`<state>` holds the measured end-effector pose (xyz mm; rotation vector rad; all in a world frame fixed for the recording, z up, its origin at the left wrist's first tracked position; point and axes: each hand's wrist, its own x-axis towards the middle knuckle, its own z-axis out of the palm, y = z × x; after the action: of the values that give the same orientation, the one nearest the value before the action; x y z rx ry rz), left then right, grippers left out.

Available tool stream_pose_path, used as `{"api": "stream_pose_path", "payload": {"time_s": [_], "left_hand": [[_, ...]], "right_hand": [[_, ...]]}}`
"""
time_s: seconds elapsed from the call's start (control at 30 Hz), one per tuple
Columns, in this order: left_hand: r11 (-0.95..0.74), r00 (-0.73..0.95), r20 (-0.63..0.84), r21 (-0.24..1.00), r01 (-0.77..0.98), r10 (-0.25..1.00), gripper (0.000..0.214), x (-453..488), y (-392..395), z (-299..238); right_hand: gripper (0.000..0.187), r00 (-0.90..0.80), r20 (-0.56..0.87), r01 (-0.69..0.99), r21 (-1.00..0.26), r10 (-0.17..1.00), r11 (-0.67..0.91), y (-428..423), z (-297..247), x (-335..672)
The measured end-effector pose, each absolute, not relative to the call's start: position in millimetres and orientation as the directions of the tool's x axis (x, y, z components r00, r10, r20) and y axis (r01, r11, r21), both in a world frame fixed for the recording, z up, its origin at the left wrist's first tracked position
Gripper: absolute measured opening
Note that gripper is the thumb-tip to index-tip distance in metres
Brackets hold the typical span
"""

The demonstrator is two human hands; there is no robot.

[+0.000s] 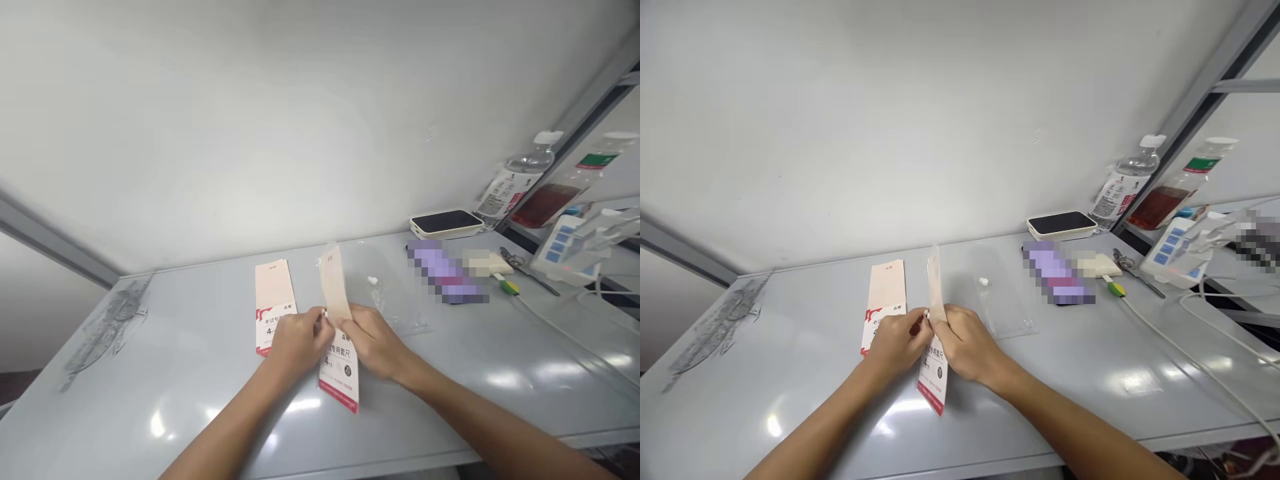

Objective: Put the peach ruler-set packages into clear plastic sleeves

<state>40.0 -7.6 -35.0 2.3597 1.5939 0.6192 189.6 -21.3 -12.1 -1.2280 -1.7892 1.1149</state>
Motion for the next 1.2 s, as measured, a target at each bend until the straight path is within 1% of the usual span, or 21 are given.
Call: {"api": "stream_pose_path", "payload": {"time_s": [0.1,0.2,0.23,0.3,0.37,0.43,0.57,0.67,0.73,0.77,0.8,0.83,0.87,0.9,0.93,0.97,1.07,1.13,1.2], "left_hand": [[-0.271,0.192,0.193,0.618,0.738,0.962,0.019,38,-5,-33],[-0.174,0.041,0.183,0.811,0.558,0.982,0.033,33,1,-29],[-0.16,0.027,0.169,0.853,0.496,0.985,0.032,31,3,-27],[-0.142,0.087,0.117,0.916,0.375,0.989,0.024,29,6,-25],[-0.125,0.197,0.069,0.951,0.283,0.978,0.023,29,8,-22],[-0.129,0.25,0.068,0.962,0.239,0.966,0.027,30,9,-21],[-0.167,0.185,0.122,0.954,0.251,0.975,0.029,27,12,-17],[-0.099,0.056,0.086,0.956,0.278,0.995,0.03,14,19,-16],[-0.002,-0.067,0.031,0.92,0.392,0.997,0.03,0,26,-16],[0.053,-0.108,0.002,0.862,0.504,0.994,0.029,-8,30,-16],[0.114,-0.124,-0.043,0.755,0.646,0.991,0.027,-15,34,-17],[0.17,-0.154,-0.078,0.604,0.779,0.985,0.027,-22,37,-18],[0.202,-0.18,-0.09,0.465,0.862,0.979,0.026,-27,39,-19],[0.222,-0.203,-0.088,0.383,0.897,0.975,0.025,-32,41,-20],[0.235,-0.221,-0.078,0.327,0.916,0.972,0.026,-34,42,-21],[0.242,-0.234,-0.064,0.308,0.92,0.97,0.027,-36,43,-21],[0.235,-0.24,-0.018,0.283,0.93,0.971,0.037,-34,41,-18],[0.197,-0.207,0.009,0.266,0.944,0.978,0.043,-29,38,-13],[0.156,-0.165,0.019,0.246,0.957,0.986,0.047,-23,35,-10]], "right_hand": [[0.029,-0.272,0.014,0.259,-0.962,0.962,0.087,-18,-15,190],[0.032,-0.286,-0.072,0.134,-0.99,0.956,-0.034,-11,-18,193],[0.032,-0.293,-0.077,0.104,-0.993,0.953,-0.049,-8,-19,195],[0.033,-0.287,-0.054,0.08,-0.996,0.956,-0.033,-3,-21,198],[0.032,-0.265,-0.018,0.092,-0.996,0.964,0.007,1,-22,200],[0.031,-0.245,-0.002,0.1,-0.995,0.97,0.024,4,-23,200],[0.032,-0.234,0.031,0.089,-0.995,0.972,0.053,10,-23,204],[0.034,-0.136,0.028,0.203,-0.978,0.99,0.056,18,-18,219],[0.033,-0.078,0.003,0.351,-0.936,0.997,0.03,25,-17,235],[0.034,-0.052,-0.022,0.433,-0.901,0.998,0.003,28,-17,243],[0.034,-0.012,-0.053,0.542,-0.839,0.999,-0.038,31,-18,251],[0.034,0.048,-0.072,0.686,-0.723,0.996,-0.085,34,-20,258],[0.034,0.12,-0.083,0.804,-0.576,0.989,-0.146,37,-22,264],[0.032,0.166,-0.077,0.841,-0.51,0.983,-0.182,39,-25,269],[0.031,0.205,-0.065,0.864,-0.458,0.977,-0.211,41,-27,272],[0.033,0.238,-0.05,0.874,-0.425,0.97,-0.236,43,-29,275],[0.041,0.297,0.023,0.885,-0.382,0.955,-0.266,45,-30,279],[0.043,0.306,0.065,0.892,-0.369,0.95,-0.262,46,-28,280],[0.042,0.291,0.07,0.897,-0.367,0.954,-0.247,46,-26,280]]}}
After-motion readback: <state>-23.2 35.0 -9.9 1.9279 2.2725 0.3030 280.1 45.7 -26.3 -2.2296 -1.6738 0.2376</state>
